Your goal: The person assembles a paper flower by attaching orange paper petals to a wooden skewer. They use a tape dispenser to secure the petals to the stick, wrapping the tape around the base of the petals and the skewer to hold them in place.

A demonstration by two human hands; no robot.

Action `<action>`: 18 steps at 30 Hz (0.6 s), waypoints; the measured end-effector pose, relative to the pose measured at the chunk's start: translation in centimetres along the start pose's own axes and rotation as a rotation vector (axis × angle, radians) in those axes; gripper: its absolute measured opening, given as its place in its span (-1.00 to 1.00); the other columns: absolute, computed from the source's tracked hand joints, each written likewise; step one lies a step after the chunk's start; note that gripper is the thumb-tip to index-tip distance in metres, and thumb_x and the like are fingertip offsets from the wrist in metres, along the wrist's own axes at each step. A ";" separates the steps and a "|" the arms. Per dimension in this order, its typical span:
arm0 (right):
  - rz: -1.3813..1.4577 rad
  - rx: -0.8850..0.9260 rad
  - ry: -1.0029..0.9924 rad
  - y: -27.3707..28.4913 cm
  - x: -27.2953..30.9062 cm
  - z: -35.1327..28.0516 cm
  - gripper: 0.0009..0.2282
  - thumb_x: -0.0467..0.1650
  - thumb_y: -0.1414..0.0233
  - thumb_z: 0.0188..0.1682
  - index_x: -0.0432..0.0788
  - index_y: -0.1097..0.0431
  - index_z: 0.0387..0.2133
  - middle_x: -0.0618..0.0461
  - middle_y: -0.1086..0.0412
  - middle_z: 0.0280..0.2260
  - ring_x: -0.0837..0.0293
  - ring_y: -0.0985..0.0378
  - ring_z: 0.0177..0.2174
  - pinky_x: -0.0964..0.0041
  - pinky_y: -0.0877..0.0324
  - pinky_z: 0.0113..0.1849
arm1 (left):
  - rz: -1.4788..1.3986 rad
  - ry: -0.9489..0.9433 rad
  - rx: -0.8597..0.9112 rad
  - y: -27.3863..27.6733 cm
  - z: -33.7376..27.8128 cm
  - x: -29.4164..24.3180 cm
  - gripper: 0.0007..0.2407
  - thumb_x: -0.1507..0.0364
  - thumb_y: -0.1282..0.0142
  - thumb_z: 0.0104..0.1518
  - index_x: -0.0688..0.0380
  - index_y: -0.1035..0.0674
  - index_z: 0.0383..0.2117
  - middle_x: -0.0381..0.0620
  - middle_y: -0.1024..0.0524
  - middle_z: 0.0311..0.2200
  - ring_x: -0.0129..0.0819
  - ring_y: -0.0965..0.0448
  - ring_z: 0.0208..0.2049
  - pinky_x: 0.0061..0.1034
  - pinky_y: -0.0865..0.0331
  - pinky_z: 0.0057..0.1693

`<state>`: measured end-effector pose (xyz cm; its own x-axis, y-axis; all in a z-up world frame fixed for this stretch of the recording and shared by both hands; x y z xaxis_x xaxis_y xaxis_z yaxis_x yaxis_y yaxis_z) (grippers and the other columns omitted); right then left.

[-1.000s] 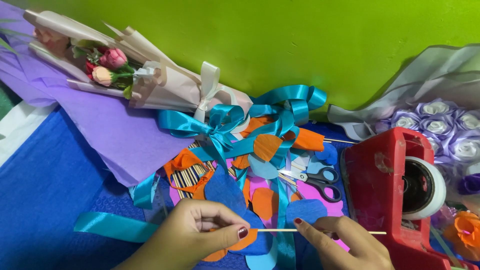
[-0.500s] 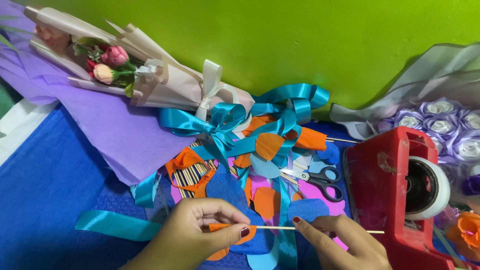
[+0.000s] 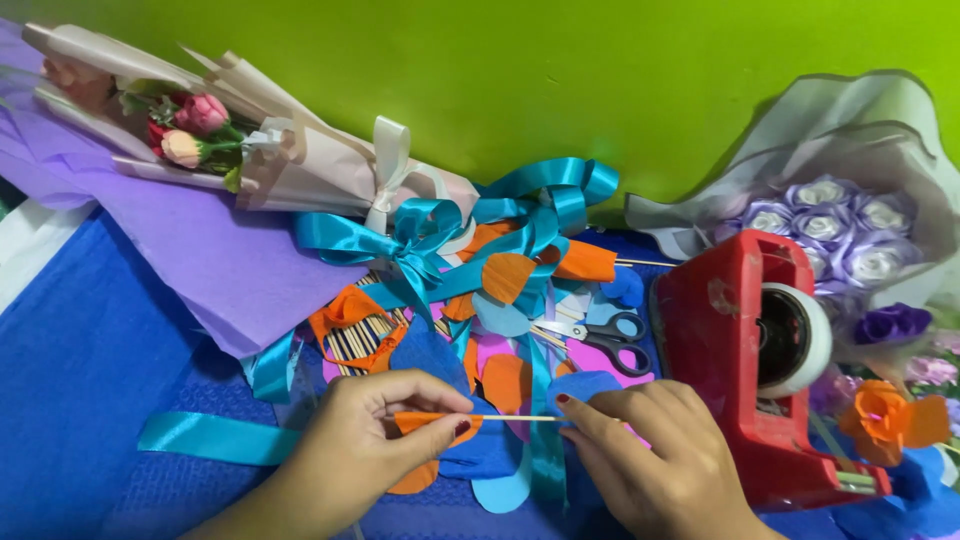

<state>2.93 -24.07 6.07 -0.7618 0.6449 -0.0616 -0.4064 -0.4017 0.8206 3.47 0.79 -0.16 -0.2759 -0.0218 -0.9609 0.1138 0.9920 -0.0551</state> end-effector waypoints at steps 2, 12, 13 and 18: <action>-0.058 -0.038 0.017 1.0 0.3 0.4 -0.85 -0.35 -0.19 -0.02 -0.08 -0.49 -0.22 0.13 -0.46 -0.41 0.13 -0.45 -0.48 0.18 -0.30 -0.31 | -0.010 -0.062 0.043 0.1 0.1 0.1 -0.91 0.57 -0.36 0.00 0.22 -0.84 -0.40 -0.10 -0.82 -0.46 -0.46 -0.78 -0.37 -0.63 -0.63 -0.18; -0.429 -0.033 -0.405 8.8 -3.8 -1.4 -0.91 -0.33 -0.15 0.08 -0.06 -0.52 -0.37 0.08 -0.45 -0.40 0.01 -0.43 -0.39 0.05 -0.14 -0.31 | -0.011 -0.231 0.095 -0.1 -1.0 -1.4 -0.83 0.56 -0.37 -0.05 0.23 -0.77 -0.30 -0.06 -0.78 -0.36 -0.41 -0.76 -0.28 -0.61 -0.62 -0.08; -0.441 0.037 -0.502 9.4 -4.8 -1.7 -0.86 -0.31 -0.12 0.09 -0.07 -0.52 -0.40 0.11 -0.46 -0.46 0.03 -0.48 -0.41 0.04 -0.19 -0.32 | 0.024 -0.226 0.082 -0.2 -1.2 -1.6 -0.83 0.54 -0.35 -0.02 0.21 -0.77 -0.28 -0.08 -0.79 -0.33 -0.42 -0.75 -0.25 -0.61 -0.60 -0.07; -0.415 0.428 -1.023 13.8 -6.5 -4.0 -0.64 -0.13 0.07 0.15 -0.06 -0.56 -0.41 -0.04 -0.60 -0.36 -0.12 -0.62 -0.34 0.00 -0.38 -0.29 | 0.063 -0.327 0.101 -0.8 -1.6 -0.9 -0.82 0.48 -0.33 0.00 0.16 -0.74 -0.26 -0.11 -0.77 -0.29 -0.44 -0.74 -0.22 -0.62 -0.60 -0.09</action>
<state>0.23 -36.39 15.54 0.2254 0.9732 -0.0448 -0.1775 0.0862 0.9803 2.13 0.19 1.14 0.0536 -0.0165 -0.9984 0.2196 0.9756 -0.0043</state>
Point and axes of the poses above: each hand's wrist, its own z-axis towards the middle knuckle, its own y-axis out of the back of the hand, x = y × z, the point moved 2 cm from there along z, towards the middle knuckle
